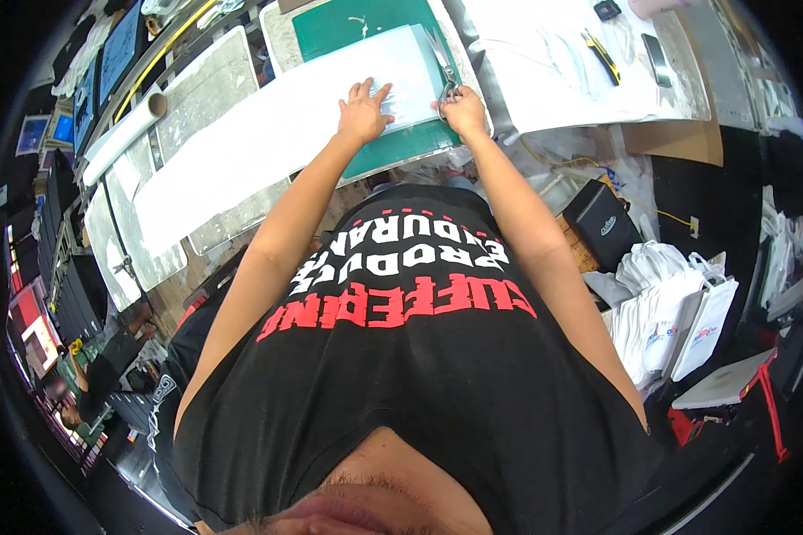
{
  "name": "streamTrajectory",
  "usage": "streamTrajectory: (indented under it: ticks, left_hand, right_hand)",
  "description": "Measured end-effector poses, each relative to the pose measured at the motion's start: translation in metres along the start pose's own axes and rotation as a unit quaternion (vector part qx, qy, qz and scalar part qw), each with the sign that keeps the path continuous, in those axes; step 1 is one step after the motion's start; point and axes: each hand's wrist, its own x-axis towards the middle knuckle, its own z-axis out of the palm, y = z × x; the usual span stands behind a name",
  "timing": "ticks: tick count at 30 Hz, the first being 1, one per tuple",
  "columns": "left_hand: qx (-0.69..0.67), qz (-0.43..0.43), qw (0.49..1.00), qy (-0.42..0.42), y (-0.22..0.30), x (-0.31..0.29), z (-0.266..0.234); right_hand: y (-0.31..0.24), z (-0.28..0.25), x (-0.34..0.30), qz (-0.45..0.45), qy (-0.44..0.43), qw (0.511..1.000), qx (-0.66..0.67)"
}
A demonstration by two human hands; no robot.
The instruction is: The person uses scissors to cut long strips of printed decals into individual labels, placing them into a stack.
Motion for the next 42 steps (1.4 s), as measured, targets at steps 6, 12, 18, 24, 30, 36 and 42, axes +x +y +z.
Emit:
streamTrajectory:
  ticks: [6, 12, 18, 24, 30, 36, 42]
  left_hand:
    - [0.001, -0.004, 1.000, 0.013, -0.013, -0.009, 0.003]
    - [0.045, 0.030, 0.998, 0.014, -0.020, 0.001, 0.003]
    - [0.035, 0.014, 0.999, 0.024, -0.017, 0.003, 0.000]
    - [0.022, 0.008, 1.000, 0.010, -0.014, 0.004, -0.004]
    - [0.065, 0.009, 0.997, 0.038, -0.015, 0.003, 0.001]
    - [0.025, 0.006, 0.999, 0.042, -0.014, 0.004, 0.003]
    - [0.022, 0.009, 0.999, 0.038, -0.014, 0.004, 0.001]
  right_hand:
    - [-0.009, -0.068, -0.059, -0.004, -0.125, 0.991, 0.049]
    - [-0.007, -0.139, -0.142, 0.178, -0.369, 0.911, 0.048]
    - [-0.003, -0.110, -0.145, 0.240, -0.367, 0.897, 0.057]
    - [-0.010, -0.073, -0.145, 0.230, -0.319, 0.918, 0.060]
    - [-0.005, -0.072, -0.154, 0.208, -0.310, 0.927, 0.023]
    - [-0.015, -0.102, -0.164, 0.261, -0.314, 0.909, 0.081]
    - [-0.022, -0.086, -0.154, 0.263, -0.332, 0.898, 0.116]
